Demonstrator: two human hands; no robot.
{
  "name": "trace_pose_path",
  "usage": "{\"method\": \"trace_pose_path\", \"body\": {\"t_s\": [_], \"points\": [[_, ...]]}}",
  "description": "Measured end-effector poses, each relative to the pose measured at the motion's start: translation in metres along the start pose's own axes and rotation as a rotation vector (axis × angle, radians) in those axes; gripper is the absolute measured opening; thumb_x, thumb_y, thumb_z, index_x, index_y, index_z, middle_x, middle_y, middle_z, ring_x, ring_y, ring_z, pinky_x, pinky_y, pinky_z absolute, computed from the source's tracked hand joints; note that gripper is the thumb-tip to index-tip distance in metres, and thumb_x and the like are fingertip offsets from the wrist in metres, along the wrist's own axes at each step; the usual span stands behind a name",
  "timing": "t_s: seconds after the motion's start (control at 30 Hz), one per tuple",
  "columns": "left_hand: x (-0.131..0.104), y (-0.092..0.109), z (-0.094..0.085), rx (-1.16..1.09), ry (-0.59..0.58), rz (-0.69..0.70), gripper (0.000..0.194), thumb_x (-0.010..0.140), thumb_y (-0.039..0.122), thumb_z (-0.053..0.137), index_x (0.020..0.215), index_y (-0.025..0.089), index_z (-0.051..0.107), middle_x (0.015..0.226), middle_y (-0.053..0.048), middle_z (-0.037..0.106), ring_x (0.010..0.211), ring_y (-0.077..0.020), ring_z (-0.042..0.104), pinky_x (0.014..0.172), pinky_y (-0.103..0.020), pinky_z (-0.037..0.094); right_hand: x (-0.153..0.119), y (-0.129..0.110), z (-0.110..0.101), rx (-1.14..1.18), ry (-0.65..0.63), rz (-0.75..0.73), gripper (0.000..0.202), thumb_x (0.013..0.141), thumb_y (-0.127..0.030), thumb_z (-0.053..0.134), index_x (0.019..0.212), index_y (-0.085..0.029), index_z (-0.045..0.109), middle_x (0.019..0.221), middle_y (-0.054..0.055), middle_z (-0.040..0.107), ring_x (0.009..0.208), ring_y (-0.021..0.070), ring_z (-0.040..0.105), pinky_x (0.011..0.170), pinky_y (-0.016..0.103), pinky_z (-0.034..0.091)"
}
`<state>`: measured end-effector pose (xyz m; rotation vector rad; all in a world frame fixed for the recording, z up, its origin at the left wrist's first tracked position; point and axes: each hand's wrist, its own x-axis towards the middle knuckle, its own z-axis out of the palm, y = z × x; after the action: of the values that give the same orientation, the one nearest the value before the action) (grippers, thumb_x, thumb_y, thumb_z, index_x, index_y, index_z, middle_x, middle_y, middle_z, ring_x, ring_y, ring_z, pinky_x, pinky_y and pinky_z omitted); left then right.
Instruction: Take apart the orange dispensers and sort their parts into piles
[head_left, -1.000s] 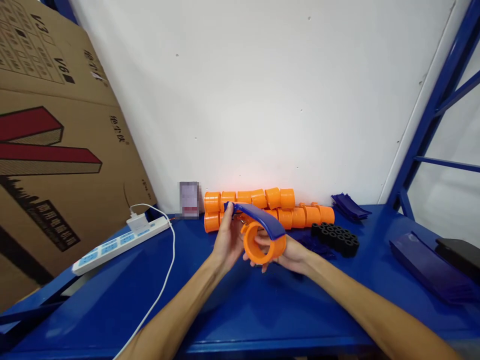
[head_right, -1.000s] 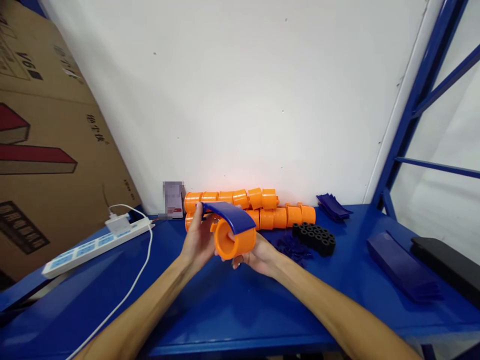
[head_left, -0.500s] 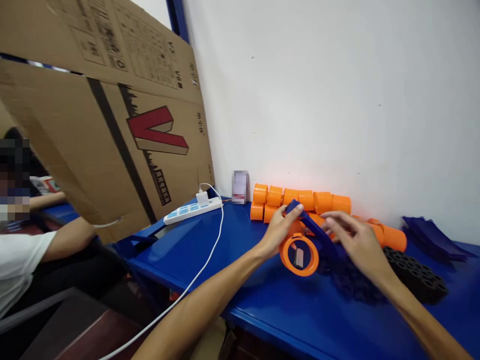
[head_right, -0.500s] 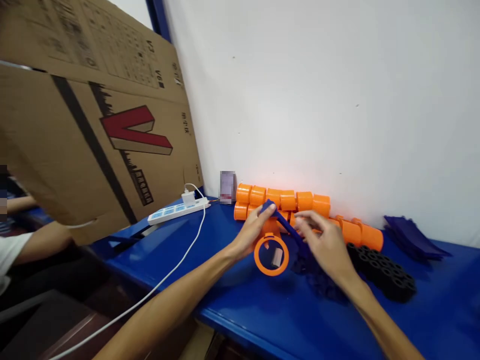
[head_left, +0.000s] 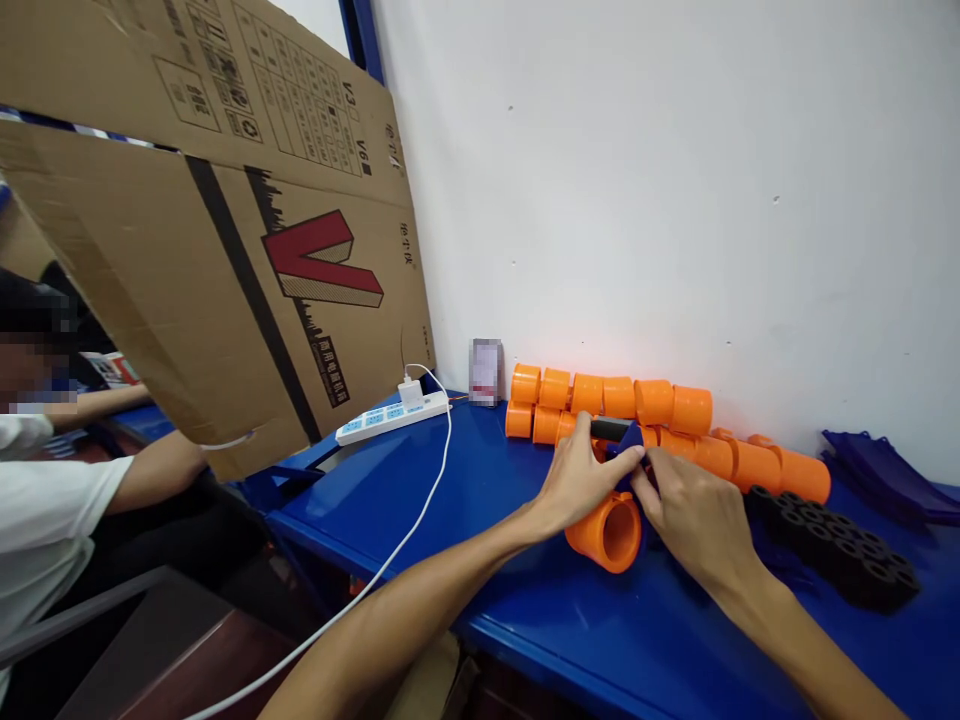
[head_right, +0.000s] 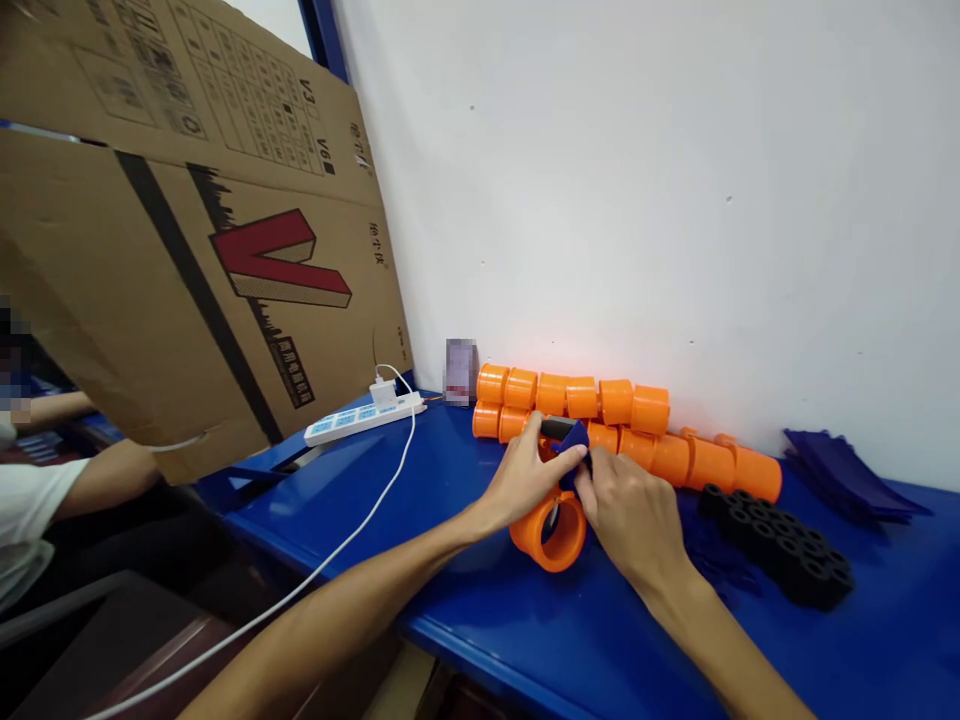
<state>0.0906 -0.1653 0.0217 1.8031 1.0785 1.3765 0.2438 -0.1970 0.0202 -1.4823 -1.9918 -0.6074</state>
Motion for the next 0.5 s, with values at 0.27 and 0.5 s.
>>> {"method": "trace_pose_path", "body": {"t_s": [0.27,0.5], "points": [[0.0,-0.001,-0.005,0.256,0.013,0.067,0.04,0.078,0.055,0.072,0.093,0.025,0.049,0.066,0.002,0.053,0.061,-0.0224,0.052,0.064,-0.032,0.035,0.005,-0.016,-0.005,-0.002,-0.366,0.235,0.028,0.101,-0.032,0.045,0.094,-0.016,0.067,0.078,0.013,0.074,0.07,0.0261,0.072,0.053,0.028,0.032],[-0.002,0.004,-0.006,0.182,0.059,0.083,0.04,0.073,0.048,0.079,0.091,0.026,0.051,0.067,0.003,0.05,0.06,-0.021,0.048,0.065,-0.03,0.029,0.008,-0.022,-0.012,-0.021,-0.475,0.252,0.043,0.105,-0.035,0.035,0.1,-0.013,0.072,0.088,0.02,0.076,0.081,0.0302,0.074,0.061,0.03,0.04]]}}
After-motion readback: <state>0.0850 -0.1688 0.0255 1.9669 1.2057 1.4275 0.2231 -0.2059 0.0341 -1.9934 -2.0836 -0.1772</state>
